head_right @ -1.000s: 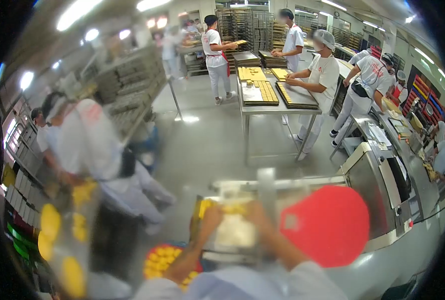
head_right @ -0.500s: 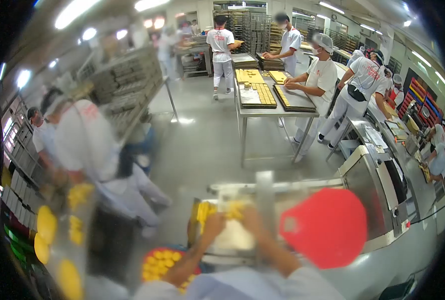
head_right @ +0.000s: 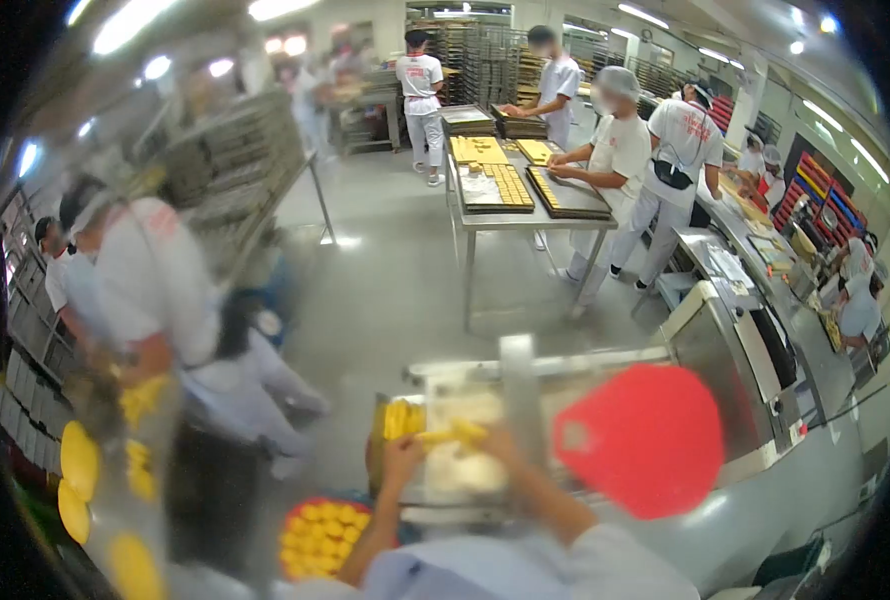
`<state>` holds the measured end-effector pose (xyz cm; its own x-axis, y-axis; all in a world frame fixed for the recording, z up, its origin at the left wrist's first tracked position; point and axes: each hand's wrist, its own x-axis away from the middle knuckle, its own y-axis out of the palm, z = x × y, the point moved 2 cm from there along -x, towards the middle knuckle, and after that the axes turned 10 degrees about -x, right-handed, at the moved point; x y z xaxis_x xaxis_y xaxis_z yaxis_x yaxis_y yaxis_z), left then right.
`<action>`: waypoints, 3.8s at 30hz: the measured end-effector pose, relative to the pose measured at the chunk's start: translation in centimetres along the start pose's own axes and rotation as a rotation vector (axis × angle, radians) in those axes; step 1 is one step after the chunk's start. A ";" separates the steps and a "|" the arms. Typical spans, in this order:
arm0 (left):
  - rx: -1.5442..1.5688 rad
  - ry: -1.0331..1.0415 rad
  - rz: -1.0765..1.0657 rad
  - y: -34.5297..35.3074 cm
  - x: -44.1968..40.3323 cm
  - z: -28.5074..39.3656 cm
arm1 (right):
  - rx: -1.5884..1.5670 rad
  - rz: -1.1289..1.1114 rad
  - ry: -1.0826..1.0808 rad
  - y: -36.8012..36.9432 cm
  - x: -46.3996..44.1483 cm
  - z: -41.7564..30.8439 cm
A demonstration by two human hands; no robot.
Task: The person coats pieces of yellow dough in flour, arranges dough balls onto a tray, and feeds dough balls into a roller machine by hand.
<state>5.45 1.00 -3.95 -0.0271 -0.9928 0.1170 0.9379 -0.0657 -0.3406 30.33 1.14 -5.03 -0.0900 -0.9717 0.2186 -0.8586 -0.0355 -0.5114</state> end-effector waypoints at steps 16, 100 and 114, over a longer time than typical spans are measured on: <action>0.262 -0.584 0.795 -17.8 29.2 -9.1 | -0.127 -0.755 -0.236 19.2 10.6 7.1; 0.610 -0.488 0.077 7.3 -20.7 -34.3 | -0.625 -0.126 0.476 6.3 21.4 1.6; 0.764 -0.318 -0.271 -4.8 -4.5 -4.5 | -1.212 -0.154 0.224 8.4 10.4 -1.8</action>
<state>-0.51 5.30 -7.07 -0.2917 -0.8701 0.3972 0.8915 -0.0968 0.4426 21.30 -8.88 -5.51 0.0715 -0.9112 0.4058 -0.7698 0.2083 0.6033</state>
